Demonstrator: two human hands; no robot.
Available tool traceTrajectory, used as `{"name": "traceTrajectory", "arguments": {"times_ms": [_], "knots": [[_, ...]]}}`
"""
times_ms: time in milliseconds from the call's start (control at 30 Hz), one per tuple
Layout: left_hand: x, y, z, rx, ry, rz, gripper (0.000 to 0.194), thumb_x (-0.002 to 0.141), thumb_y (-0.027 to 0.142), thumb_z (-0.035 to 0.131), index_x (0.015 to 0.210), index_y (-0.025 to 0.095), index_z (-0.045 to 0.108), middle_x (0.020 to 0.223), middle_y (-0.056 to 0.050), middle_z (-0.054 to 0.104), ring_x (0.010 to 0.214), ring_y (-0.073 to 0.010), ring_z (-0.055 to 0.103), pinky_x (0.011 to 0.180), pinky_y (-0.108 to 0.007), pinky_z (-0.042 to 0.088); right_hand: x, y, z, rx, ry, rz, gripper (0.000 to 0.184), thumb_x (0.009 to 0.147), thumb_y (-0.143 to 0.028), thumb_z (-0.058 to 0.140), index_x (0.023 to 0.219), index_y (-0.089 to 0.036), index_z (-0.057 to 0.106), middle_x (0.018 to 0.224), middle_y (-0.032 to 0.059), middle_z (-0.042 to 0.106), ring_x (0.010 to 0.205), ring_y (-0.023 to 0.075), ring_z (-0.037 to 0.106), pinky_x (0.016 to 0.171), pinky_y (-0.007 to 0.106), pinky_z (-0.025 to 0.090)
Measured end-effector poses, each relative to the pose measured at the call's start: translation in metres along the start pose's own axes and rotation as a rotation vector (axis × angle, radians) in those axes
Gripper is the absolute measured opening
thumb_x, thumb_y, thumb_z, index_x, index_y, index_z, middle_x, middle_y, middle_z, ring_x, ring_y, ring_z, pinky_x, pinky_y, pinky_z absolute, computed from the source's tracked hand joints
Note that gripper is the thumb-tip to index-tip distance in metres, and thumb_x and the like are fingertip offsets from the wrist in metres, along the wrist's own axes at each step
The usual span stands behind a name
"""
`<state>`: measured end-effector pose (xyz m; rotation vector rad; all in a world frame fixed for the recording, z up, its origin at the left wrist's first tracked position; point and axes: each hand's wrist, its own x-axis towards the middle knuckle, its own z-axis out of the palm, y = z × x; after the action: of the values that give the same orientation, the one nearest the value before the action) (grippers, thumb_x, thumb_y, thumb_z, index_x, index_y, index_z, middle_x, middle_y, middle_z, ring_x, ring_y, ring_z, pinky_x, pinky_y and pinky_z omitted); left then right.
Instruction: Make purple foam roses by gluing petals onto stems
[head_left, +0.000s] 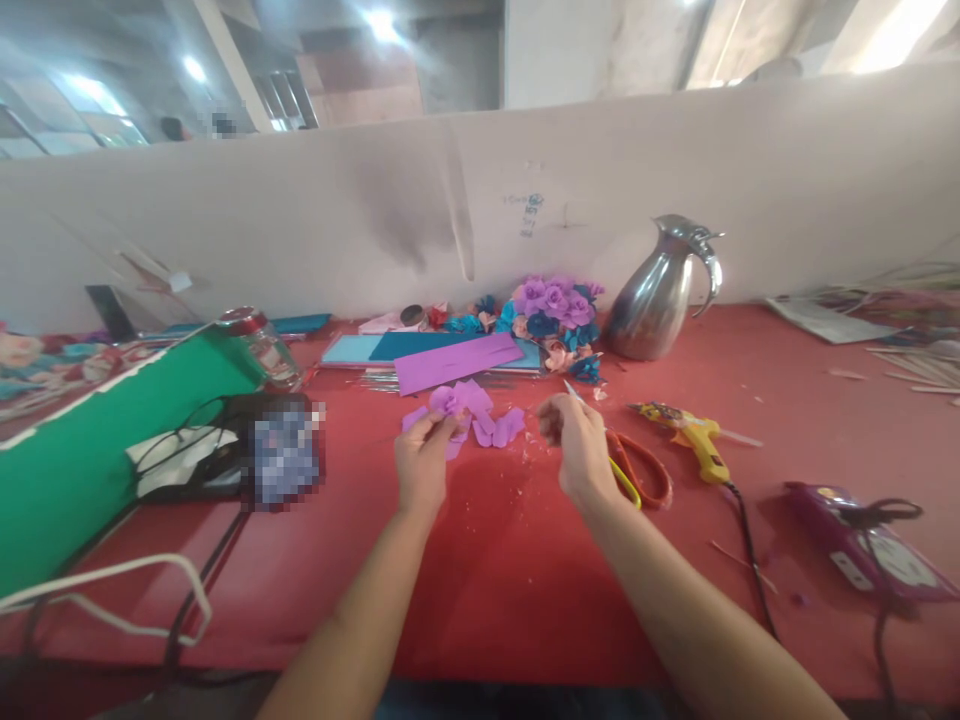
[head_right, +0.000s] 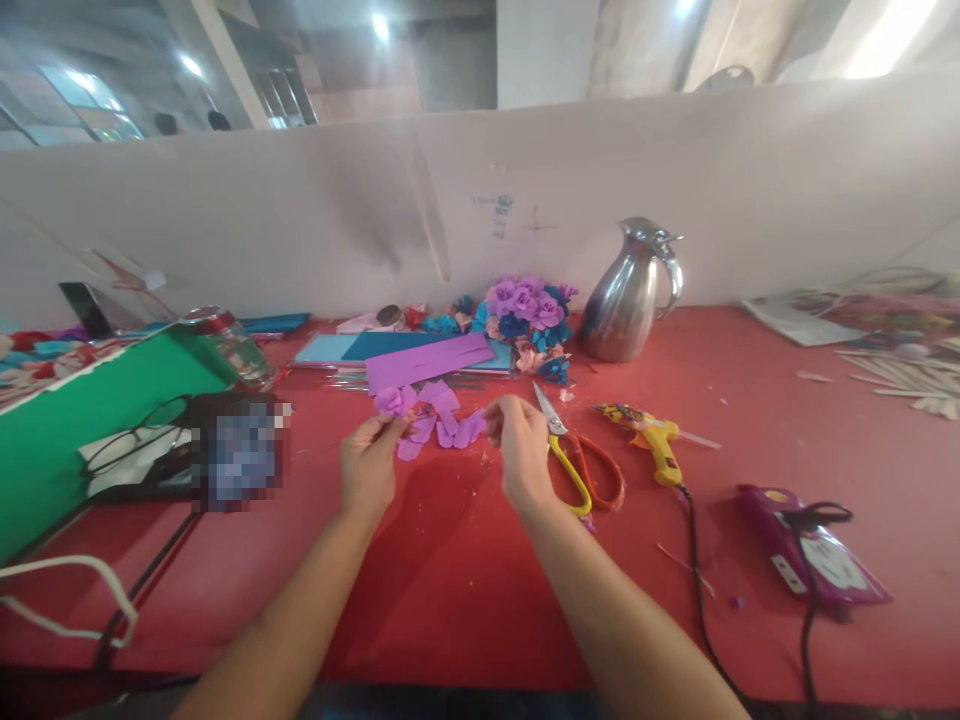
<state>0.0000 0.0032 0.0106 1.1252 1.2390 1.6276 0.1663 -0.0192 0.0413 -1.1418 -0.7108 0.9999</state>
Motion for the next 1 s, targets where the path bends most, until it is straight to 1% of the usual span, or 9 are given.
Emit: {"name": "traceTrajectory", "arguments": {"times_ms": [67,167,333,500,633,733,833,900,1000], "knots": [[0.003,0.002,-0.002,-0.036,0.028,-0.005,0.019,0.067,0.034,0.074,0.071,0.016,0.073,0.067,-0.001,0.068,0.068,-0.0141,0.06,0.07,-0.025,0.046,0.01,0.001,-0.005,0.007,0.06,-0.014,0.018,0.063,-0.032,0.05,0.055,-0.018,0.057,0.047,-0.0028,0.051,0.046,0.0101,0.044,0.044,0.022,0.031],[0.006,0.006,-0.002,-0.088,0.071,-0.01,0.024,0.064,0.037,0.076,0.073,0.015,0.071,0.07,-0.002,0.069,0.07,-0.0142,0.06,0.069,-0.025,0.046,0.02,0.008,-0.009,-0.088,0.043,-0.048,0.019,0.065,-0.033,0.048,0.058,-0.018,0.058,0.049,-0.0021,0.052,0.047,0.0114,0.046,0.046,0.023,0.034],[0.015,0.002,-0.006,-0.173,0.151,0.003,0.027,0.062,0.038,0.078,0.071,0.014,0.069,0.067,-0.001,0.065,0.066,-0.0116,0.056,0.063,-0.022,0.042,0.02,0.035,-0.005,-0.623,-0.126,-0.248,0.023,0.076,-0.03,0.048,0.075,-0.02,0.068,0.068,0.0025,0.068,0.063,0.0172,0.058,0.061,0.027,0.043],[0.025,-0.007,-0.012,-0.201,0.16,-0.023,0.027,0.062,0.036,0.078,0.075,0.014,0.068,0.067,0.001,0.064,0.064,-0.01,0.053,0.062,-0.021,0.039,0.007,0.051,0.026,-1.203,-0.463,-0.544,0.024,0.078,-0.018,0.051,0.082,-0.02,0.074,0.086,0.0071,0.073,0.089,0.0217,0.059,0.085,0.032,0.041],[0.027,-0.014,-0.012,-0.247,0.096,-0.059,0.028,0.064,0.038,0.076,0.07,0.016,0.06,0.062,0.003,0.058,0.059,-0.0094,0.052,0.061,-0.022,0.041,0.001,0.053,0.054,-1.459,-0.523,-0.638,0.022,0.082,-0.025,0.054,0.089,-0.019,0.073,0.097,0.011,0.071,0.103,0.0268,0.054,0.088,0.038,0.037],[0.027,-0.019,-0.013,-0.237,0.051,-0.088,0.029,0.067,0.041,0.072,0.069,0.018,0.054,0.061,0.004,0.055,0.059,-0.0101,0.052,0.06,-0.022,0.042,0.002,0.057,0.063,-1.519,-0.55,-0.676,0.022,0.084,-0.021,0.051,0.086,-0.017,0.073,0.096,0.0129,0.071,0.1,0.028,0.054,0.085,0.04,0.037],[0.027,-0.025,-0.014,-0.157,0.044,-0.041,0.029,0.073,0.041,0.067,0.068,0.018,0.05,0.06,0.005,0.051,0.057,-0.0087,0.048,0.058,-0.02,0.039,0.003,0.061,0.063,-1.47,-0.528,-0.702,0.024,0.085,-0.016,0.048,0.084,-0.017,0.072,0.093,0.0145,0.071,0.097,0.0285,0.056,0.084,0.042,0.037],[0.027,-0.027,-0.015,-0.098,0.04,-0.001,0.027,0.076,0.041,0.064,0.068,0.018,0.051,0.06,0.005,0.048,0.055,-0.008,0.044,0.056,-0.019,0.036,0.004,0.062,0.059,-1.376,-0.46,-0.688,0.023,0.085,-0.017,0.049,0.086,-0.018,0.072,0.093,0.0144,0.071,0.096,0.0283,0.057,0.085,0.041,0.038],[0.026,-0.025,-0.014,-0.036,0.066,0.001,0.025,0.076,0.04,0.064,0.068,0.018,0.053,0.061,0.004,0.052,0.056,-0.0088,0.044,0.055,-0.019,0.035,0.008,0.06,0.051,-1.125,-0.326,-0.557,0.022,0.083,-0.019,0.049,0.091,-0.02,0.07,0.094,0.0105,0.071,0.087,0.0235,0.061,0.078,0.035,0.043]]}}
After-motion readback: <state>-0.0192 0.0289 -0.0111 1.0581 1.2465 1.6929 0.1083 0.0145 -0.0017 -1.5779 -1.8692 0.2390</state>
